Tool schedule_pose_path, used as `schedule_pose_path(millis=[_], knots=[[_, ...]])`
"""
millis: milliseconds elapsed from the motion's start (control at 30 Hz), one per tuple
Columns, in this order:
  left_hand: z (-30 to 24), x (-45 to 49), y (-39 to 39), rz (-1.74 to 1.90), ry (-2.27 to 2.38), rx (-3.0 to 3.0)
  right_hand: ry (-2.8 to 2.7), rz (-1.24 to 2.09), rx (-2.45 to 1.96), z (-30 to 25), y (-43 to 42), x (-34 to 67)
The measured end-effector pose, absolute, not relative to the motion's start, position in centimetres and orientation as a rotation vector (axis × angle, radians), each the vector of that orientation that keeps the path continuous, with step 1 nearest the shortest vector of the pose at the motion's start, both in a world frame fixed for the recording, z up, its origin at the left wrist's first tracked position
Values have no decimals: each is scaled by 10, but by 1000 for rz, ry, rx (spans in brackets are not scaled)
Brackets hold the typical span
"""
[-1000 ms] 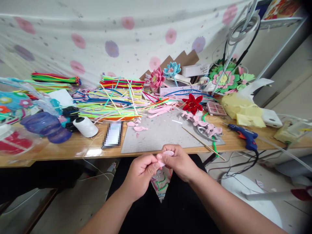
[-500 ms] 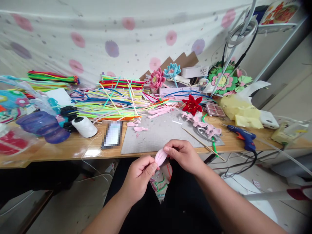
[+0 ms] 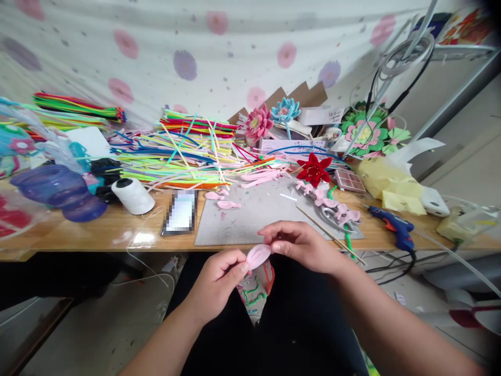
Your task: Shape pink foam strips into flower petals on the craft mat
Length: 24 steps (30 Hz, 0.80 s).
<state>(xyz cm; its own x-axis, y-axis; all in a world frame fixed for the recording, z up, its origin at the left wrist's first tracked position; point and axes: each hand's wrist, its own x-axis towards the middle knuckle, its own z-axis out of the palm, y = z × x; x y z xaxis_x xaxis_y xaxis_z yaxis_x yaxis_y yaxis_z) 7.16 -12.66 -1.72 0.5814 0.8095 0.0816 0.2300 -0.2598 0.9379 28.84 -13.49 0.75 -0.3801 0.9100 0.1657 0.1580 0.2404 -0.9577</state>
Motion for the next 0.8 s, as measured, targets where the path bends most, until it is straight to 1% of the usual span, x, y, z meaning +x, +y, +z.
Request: schedule_pose_path(millis=[167,333,567,800], knots=[[-20,75,-125,677,833,1635,-1840,1023,-870,8,-133,287],[-19,90,-130,692,748,1273,-1947,855,-870,5,-135,278],[-16,90,-133,669,711,1199,-2059,906,-768,11,-137,279],[-12,86,-133,603,708,1232,-2203,801,-728,24,-139,281]])
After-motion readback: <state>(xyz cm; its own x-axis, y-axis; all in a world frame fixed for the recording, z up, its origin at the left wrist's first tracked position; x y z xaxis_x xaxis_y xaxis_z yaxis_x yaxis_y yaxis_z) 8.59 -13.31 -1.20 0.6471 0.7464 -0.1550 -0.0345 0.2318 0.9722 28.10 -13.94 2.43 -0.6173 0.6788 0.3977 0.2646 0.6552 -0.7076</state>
